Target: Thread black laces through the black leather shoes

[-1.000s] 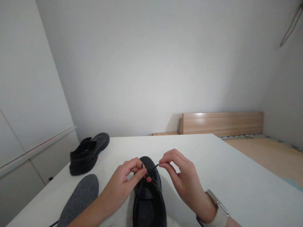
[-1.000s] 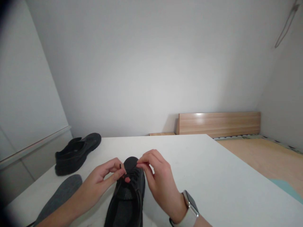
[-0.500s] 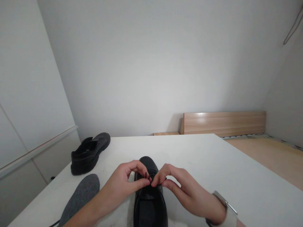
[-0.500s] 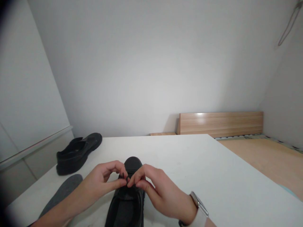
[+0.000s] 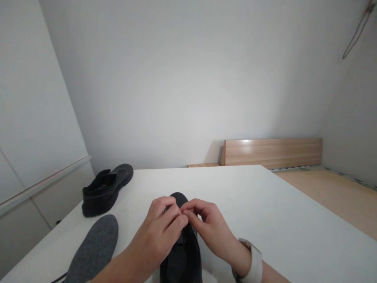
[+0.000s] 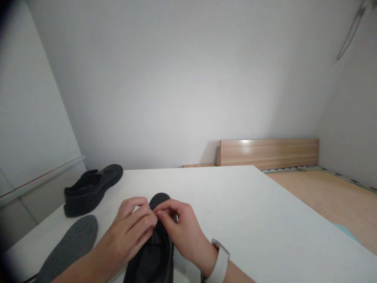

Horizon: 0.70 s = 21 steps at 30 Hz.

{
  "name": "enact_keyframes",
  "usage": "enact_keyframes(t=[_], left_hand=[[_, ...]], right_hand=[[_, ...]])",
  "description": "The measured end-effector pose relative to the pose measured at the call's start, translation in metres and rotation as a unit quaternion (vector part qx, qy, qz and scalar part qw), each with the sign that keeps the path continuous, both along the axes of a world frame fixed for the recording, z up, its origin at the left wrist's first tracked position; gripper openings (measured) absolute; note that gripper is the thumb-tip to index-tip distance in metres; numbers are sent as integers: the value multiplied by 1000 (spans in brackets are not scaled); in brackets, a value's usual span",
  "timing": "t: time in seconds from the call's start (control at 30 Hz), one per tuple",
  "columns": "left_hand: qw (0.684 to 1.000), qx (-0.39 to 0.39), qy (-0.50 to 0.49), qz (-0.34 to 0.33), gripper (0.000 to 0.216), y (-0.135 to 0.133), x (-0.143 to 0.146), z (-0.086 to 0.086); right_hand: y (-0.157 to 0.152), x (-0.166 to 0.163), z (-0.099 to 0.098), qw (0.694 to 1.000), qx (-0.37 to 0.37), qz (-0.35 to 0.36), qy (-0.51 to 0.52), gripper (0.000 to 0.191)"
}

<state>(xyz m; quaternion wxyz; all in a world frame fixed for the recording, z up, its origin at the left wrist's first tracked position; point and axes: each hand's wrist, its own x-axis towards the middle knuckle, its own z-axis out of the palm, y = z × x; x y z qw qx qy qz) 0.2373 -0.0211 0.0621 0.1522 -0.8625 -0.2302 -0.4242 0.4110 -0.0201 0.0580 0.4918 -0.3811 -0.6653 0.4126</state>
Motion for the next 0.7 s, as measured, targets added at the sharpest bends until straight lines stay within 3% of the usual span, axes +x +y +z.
enact_keyframes(t=[0.13, 0.3, 0.53, 0.7], left_hand=[[997, 74, 12, 18, 19, 0, 0, -6], [996, 84, 17, 31, 19, 1, -3, -6], [994, 86, 16, 72, 14, 5, -6, 2], [993, 95, 61, 39, 20, 1, -9, 7]], right_hand=[[7, 5, -4, 996, -53, 54, 46, 18], [4, 7, -2, 994, -58, 74, 50, 21], [-5, 3, -1, 998, 54, -1, -30, 9], [-4, 8, -3, 982, 144, -56, -110, 16]])
